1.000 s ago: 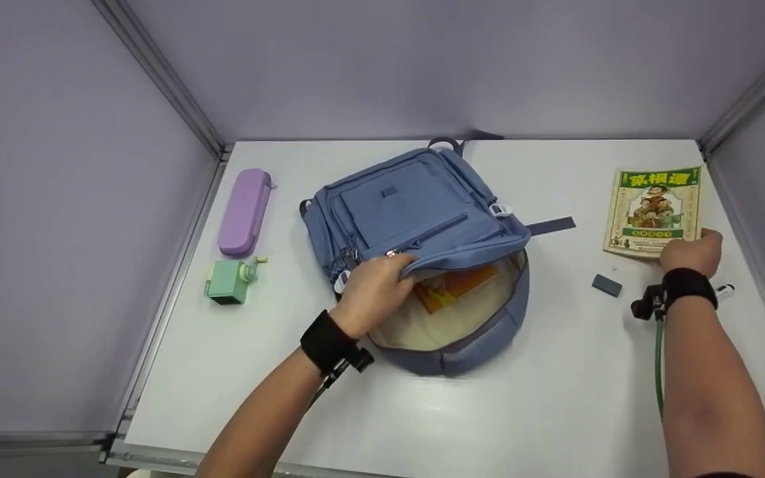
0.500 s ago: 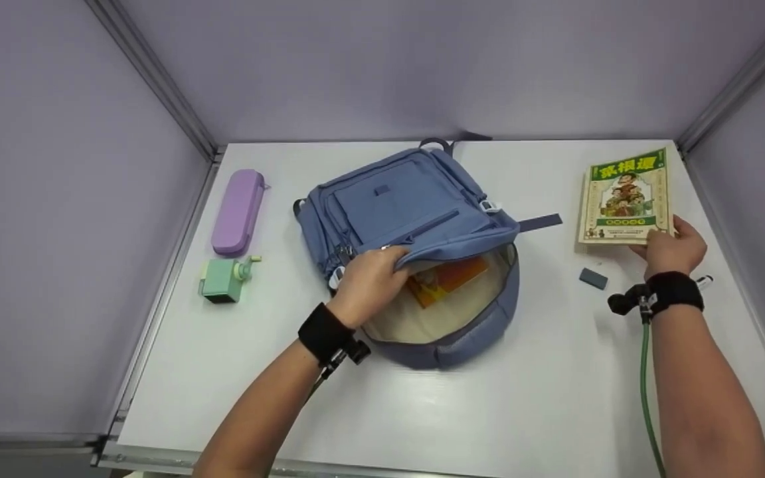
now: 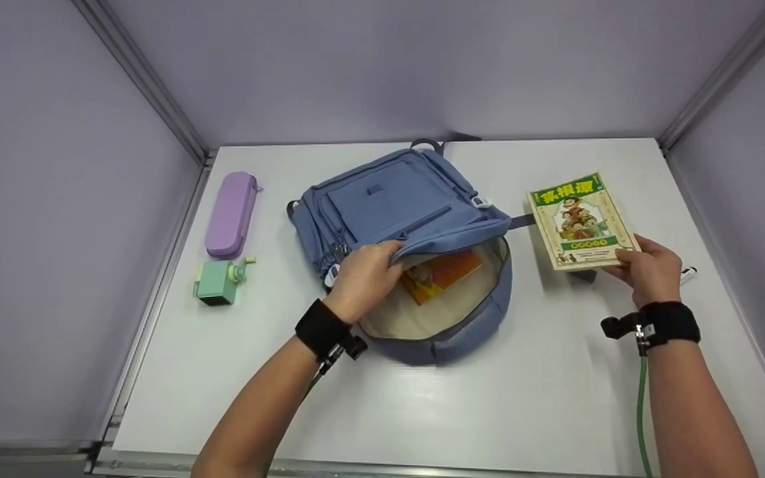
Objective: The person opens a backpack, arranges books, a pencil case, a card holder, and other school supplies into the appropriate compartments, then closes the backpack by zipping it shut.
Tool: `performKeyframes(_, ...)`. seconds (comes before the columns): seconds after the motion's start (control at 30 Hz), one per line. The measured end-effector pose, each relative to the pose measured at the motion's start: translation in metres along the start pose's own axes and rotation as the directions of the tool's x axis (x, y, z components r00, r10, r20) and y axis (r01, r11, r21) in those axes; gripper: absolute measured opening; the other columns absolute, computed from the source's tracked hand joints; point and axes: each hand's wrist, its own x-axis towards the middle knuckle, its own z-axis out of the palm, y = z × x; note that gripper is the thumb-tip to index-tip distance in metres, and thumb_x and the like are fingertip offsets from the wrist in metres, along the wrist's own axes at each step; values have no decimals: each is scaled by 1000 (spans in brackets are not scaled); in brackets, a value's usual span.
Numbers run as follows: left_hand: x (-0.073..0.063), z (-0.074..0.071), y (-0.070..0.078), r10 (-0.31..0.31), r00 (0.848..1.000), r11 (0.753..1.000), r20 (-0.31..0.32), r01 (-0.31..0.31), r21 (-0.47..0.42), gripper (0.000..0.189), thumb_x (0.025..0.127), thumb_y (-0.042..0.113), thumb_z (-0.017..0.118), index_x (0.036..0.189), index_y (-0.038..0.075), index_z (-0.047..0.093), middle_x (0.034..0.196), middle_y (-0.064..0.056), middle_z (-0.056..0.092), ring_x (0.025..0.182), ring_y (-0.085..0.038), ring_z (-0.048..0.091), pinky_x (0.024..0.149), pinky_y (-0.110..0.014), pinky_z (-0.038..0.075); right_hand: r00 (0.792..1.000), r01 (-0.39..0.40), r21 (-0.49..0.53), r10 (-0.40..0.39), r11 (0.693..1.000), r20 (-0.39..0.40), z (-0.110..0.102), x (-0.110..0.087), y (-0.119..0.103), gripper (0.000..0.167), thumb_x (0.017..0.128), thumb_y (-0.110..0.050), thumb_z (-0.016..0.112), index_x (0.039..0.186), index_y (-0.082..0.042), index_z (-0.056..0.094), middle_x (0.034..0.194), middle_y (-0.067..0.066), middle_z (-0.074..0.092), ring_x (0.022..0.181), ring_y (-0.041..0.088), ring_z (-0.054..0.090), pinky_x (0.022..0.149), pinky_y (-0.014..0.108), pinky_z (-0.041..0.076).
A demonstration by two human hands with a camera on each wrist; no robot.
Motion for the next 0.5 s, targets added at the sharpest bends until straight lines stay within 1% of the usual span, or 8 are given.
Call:
performKeyframes(0.13,-1,1,-1,-3,1000,1000,-6,3,6,33,98,11,65,130,4,69,119,-12,73,98,-27,72,78,-43,58,998,7,20,-8,1000,67,-6,-12,3,70,97,6,62,157,8,27,100,3,72,87,19,76,77,32,60)
performKeyframes(0.3,0,-1,1,-3,1000,1000,-9,3,0,34,98,11,66,131,5,69,121,-12,72,102,-28,71,82,-43,58,990,-4,29,0,1000,140,-13,-29,4,73,96,5,66,156,10,25,99,5,73,86,20,75,76,32,60)
performKeyframes(0.43,1,-2,2,6,1000,1000,-26,-6,1,33,97,11,66,129,5,70,119,-12,73,102,-28,72,83,-44,58,980,-23,17,19,1000,199,-22,-37,3,77,96,3,68,156,13,20,98,7,74,86,20,75,75,32,60)
performKeyframes(0.5,1,-2,2,9,999,1000,-31,-9,5,33,97,11,67,129,5,70,119,-12,73,102,-29,72,84,-44,58,971,-45,6,42,999,236,-26,-40,3,76,96,2,68,156,13,22,99,8,74,88,21,75,76,32,60)
